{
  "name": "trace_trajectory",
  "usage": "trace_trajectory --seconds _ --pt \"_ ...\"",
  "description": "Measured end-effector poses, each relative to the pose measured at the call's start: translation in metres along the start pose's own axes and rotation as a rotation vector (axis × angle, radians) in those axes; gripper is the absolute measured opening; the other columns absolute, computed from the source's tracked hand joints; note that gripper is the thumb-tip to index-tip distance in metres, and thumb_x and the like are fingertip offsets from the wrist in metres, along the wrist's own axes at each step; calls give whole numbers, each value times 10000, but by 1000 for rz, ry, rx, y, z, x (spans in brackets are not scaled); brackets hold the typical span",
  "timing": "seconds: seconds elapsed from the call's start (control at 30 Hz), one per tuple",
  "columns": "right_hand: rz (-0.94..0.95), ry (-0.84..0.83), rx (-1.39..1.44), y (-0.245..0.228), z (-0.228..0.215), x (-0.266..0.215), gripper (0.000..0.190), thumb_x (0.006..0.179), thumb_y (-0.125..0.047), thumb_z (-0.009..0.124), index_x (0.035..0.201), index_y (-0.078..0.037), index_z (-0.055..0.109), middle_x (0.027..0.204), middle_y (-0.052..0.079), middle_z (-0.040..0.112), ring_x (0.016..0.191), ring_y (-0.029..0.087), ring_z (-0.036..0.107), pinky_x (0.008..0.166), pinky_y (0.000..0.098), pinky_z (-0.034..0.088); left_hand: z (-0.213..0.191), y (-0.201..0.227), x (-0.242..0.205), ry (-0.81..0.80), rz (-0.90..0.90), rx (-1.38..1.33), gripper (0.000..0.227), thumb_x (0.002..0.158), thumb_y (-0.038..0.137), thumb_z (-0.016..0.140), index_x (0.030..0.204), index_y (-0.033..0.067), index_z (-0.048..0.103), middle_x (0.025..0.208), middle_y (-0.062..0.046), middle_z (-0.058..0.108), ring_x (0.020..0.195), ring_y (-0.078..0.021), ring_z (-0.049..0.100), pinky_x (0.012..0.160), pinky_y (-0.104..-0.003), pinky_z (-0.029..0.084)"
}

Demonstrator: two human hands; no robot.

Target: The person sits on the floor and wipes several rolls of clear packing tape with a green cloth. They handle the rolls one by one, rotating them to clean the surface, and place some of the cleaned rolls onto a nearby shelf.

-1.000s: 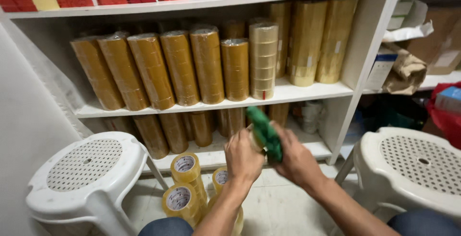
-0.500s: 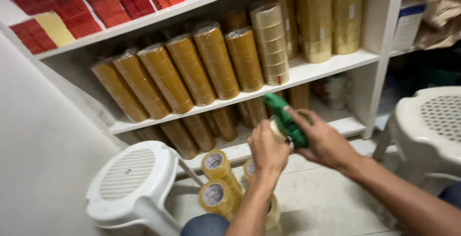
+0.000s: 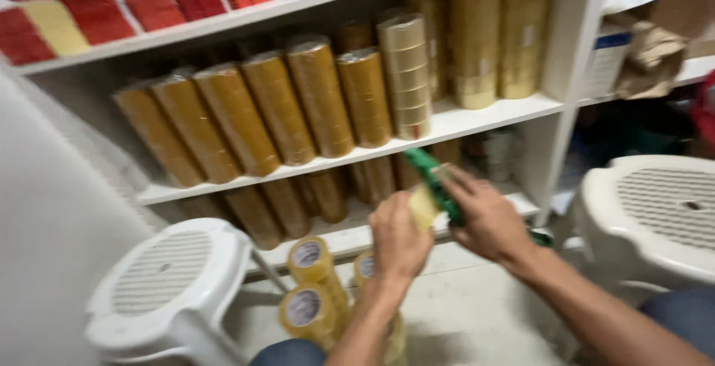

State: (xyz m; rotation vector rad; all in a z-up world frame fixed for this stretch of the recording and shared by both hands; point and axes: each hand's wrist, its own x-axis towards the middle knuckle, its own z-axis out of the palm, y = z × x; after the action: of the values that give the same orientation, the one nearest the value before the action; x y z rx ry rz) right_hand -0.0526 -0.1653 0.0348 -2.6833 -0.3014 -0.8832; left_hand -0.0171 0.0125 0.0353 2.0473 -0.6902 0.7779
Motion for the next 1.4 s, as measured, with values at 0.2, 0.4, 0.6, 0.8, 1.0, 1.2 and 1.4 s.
trace_trajectory --seconds 0.2,0.4,0.6,0.8,1.0,1.2,1.4 --pt "-286 48 93 -39 -22 0 855 650 -88 764 1472 -126 532 1426 155 583 1208 407 612 996 530 511 14 -30 -1 -151 -246 69 338 612 18 787 931 47 683 868 -182 709 925 -447 695 852 -546 543" --pt "-69 -68 132 -30 -27 5 1017 634 -98 685 1591 -166 346 1503 115 506 1168 428 615 976 555 527 9 -11 3 -169 -241 72 395 645 65 773 1024 95 669 925 -141 716 982 -404 696 887 -539 540" --pt "-70 -54 114 -34 -31 0 985 634 -91 705 1564 -124 385 1495 152 501 1149 480 608 961 589 527 20 -17 -4 -155 -212 123 447 617 132 784 1045 141 657 928 -86 705 993 -349 696 893 -496 545" --pt "-141 116 120 -24 -20 3 968 639 -24 698 1559 -60 399 1338 238 591 1132 494 627 961 568 526 16 -5 3 -52 -163 70 422 637 80 781 1044 91 668 900 -135 700 958 -383 700 878 -498 556" --pt "-344 81 264 -6 -6 0 849 723 -83 685 1518 -24 392 1512 208 542 1355 374 563 1114 411 430 21 -16 -3 20 -92 121 163 601 17 626 761 41 626 757 -211 683 703 -467 621 661 -556 474" --pt "-71 89 69 -14 -10 1 947 604 -109 678 1519 -105 432 1403 144 599 1184 393 610 858 518 556 8 1 1 76 -48 75 321 666 81 671 980 82 606 906 -158 700 856 -422 631 728 -542 457" --pt "-23 78 76 -12 -18 3 902 660 -105 676 1532 -185 459 1360 137 622 1140 393 630 811 526 572 1 9 -2 65 -21 24 223 694 79 630 908 79 565 850 -149 675 818 -418 620 702 -527 443"
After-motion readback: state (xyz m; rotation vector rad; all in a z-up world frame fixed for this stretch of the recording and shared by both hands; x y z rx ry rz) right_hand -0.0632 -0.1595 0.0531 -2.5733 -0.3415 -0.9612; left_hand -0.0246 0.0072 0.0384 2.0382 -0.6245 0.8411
